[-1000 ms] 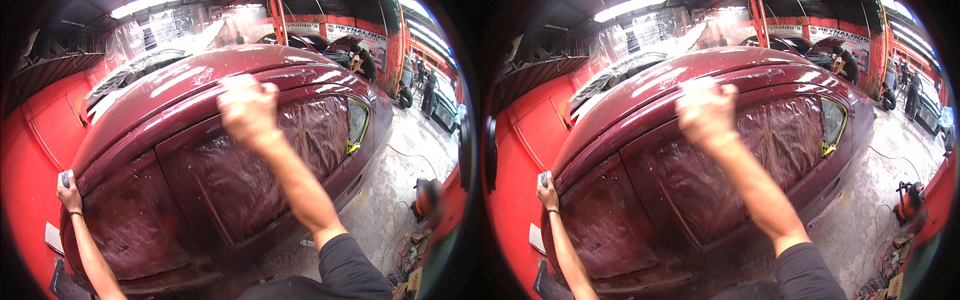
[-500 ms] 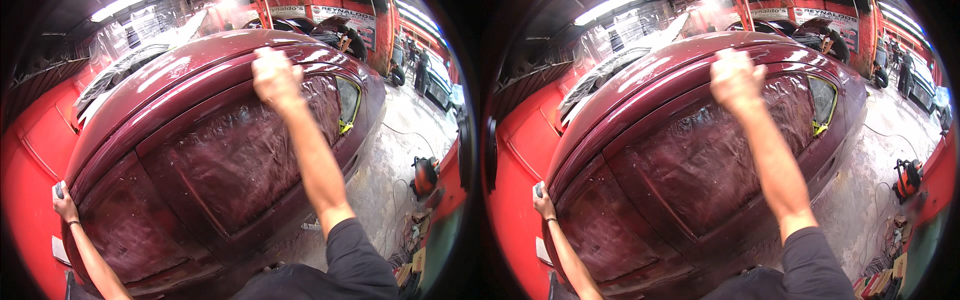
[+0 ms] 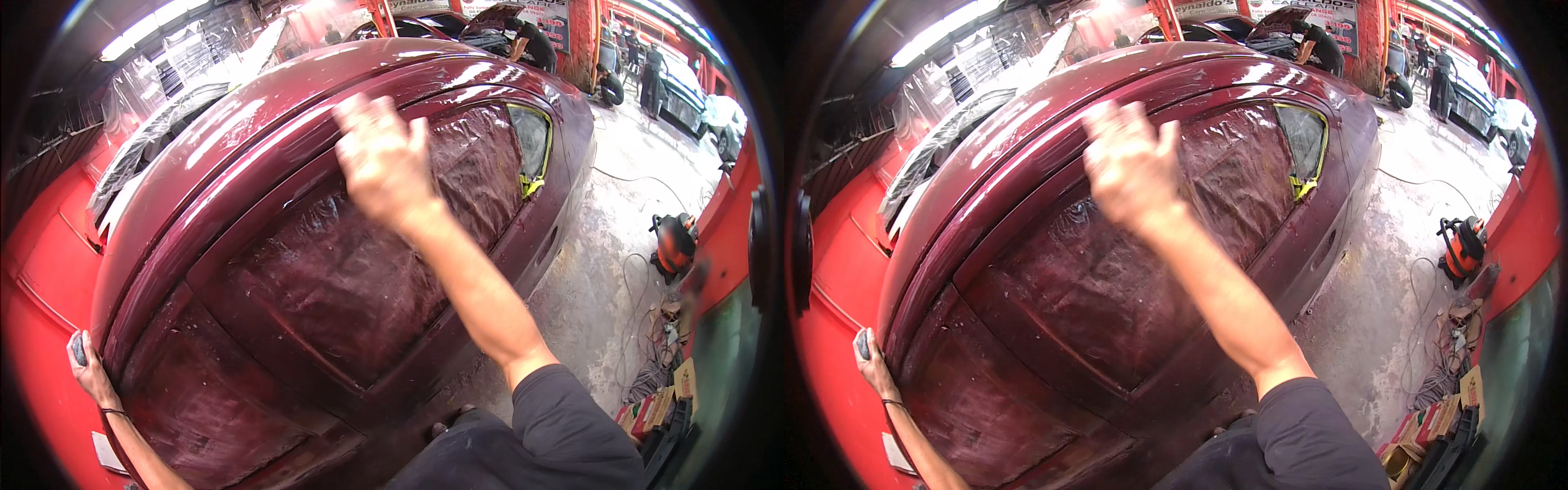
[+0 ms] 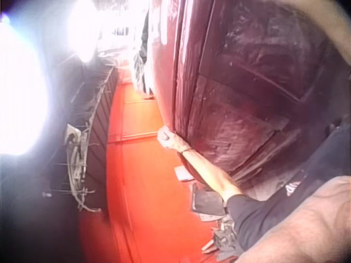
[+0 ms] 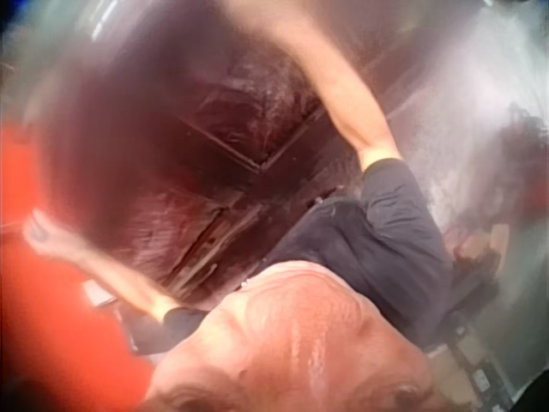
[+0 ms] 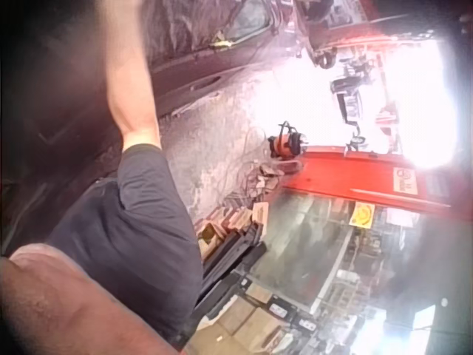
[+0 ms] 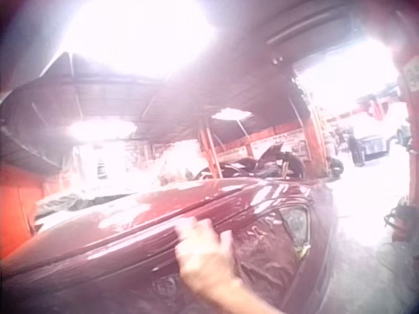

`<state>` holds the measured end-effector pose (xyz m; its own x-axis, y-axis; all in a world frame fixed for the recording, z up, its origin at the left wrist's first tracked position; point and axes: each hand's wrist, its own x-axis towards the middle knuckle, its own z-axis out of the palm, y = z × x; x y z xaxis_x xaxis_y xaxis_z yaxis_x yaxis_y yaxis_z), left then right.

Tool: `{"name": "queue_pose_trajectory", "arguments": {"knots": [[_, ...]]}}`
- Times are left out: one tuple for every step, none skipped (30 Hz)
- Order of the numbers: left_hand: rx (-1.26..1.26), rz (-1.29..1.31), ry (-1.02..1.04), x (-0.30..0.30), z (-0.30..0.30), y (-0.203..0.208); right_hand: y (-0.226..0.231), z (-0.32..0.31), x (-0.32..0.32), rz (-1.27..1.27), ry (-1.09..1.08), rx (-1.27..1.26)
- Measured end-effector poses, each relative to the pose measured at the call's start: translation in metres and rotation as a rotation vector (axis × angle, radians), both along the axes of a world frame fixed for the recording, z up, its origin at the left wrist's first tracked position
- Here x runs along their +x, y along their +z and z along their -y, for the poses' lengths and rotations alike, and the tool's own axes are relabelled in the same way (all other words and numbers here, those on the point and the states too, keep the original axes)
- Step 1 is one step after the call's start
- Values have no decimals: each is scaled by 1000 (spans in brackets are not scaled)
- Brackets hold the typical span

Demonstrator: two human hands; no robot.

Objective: The person scrubs the rear trunk lid of a maroon car with a sponge and a small abrasive pad, repeatedly dipping the sponge in a bucket of water and wiping the surface in circular and linear motions. The person occasionally switches between the sponge and the pad while working across the trunk lid.

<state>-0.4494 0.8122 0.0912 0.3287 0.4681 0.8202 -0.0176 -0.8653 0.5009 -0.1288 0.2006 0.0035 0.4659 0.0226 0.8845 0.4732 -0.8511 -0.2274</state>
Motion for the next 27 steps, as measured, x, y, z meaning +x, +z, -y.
{"name": "queue_pose_trajectory", "arguments": {"knots": [[-52, 4, -72, 0, 9, 6, -7, -18, -18, 11, 143, 4], [-78, -11, -111, 15, 50, 16, -9, -22, -29, 26, 269, 5], [-74, -27, -142, 22, 75, 30, -7, -4, -21, 35, 251, -80], [-68, -44, -177, 30, 101, 45, -5, 21, -6, 71, 161, -95], [-40, -56, -202, 35, 119, 58, -3, 55, 17, -2, 53, -72], [-18, -60, -238, 46, 133, 68, -5, 94, 49, -97, -86, 1], [-8, -62, -281, 59, 141, 72, -8, 143, 91, -127, -105, 78], [10, -74, -304, 66, 153, 79, 2, 179, 99, -306, -54, 247], [-13, -106, -339, 76, 179, 83, 4, 199, 115, -249, -16, 310], [-11, -159, -400, 93, 211, 90, -3, 202, 130, -234, -66, 249], [-15, -226, -441, 108, 240, 92, -1, 175, 125, -234, -102, 181], [-23, -289, -487, 123, 269, 95, 0, 148, 111, -233, -143, 113], [11, -352, -521, 143, 293, 98, -4, 112, 89, -97, -90, 46], [-4, -393, -560, 168, 309, 94, -11, 78, 65, 43, -37, -21], [-19, -434, -605, 192, 329, 90, -17, 58, 46, 67, 158, 0], [-45, -459, -737, 231, 371, 80, -24, 65, 45, 91, 298, 2], [2, -564, -690, 248, 396, 85, -25, 82, 53, 89, 268, -16], [53, -589, -669, 258, 421, 89, -23, 108, 65, 93, 237, -36], [121, -602, -679, 264, 440, 93, -25, 140, 91, 84, 92, -38], [189, -619, -695, 272, 456, 96, -24, 179, 112, 11, -14, 34], [227, -619, -707, 281, 474, 100, -27, 226, 136, -94, -106, 128], [263, -616, -710, 285, 489, 105, -34, 265, 162, -205, -143, 286], [291, -615, -727, 296, 504, 106, -40, 295, 176, -245, -99, 410], [286, -658, -703, 305, 515, 103, -32, 282, 173, -286, -163, 389], [283, -698, -686, 318, 530, 102, -30, 261, 164, -238, -168, 308], [280, -739, -662, 332, 546, 102, -29, 230, 144, -189, -166, 229], [308, -793, -610, 339, 562, 105, -27, 185, 119, -85, -57, 151]]}}
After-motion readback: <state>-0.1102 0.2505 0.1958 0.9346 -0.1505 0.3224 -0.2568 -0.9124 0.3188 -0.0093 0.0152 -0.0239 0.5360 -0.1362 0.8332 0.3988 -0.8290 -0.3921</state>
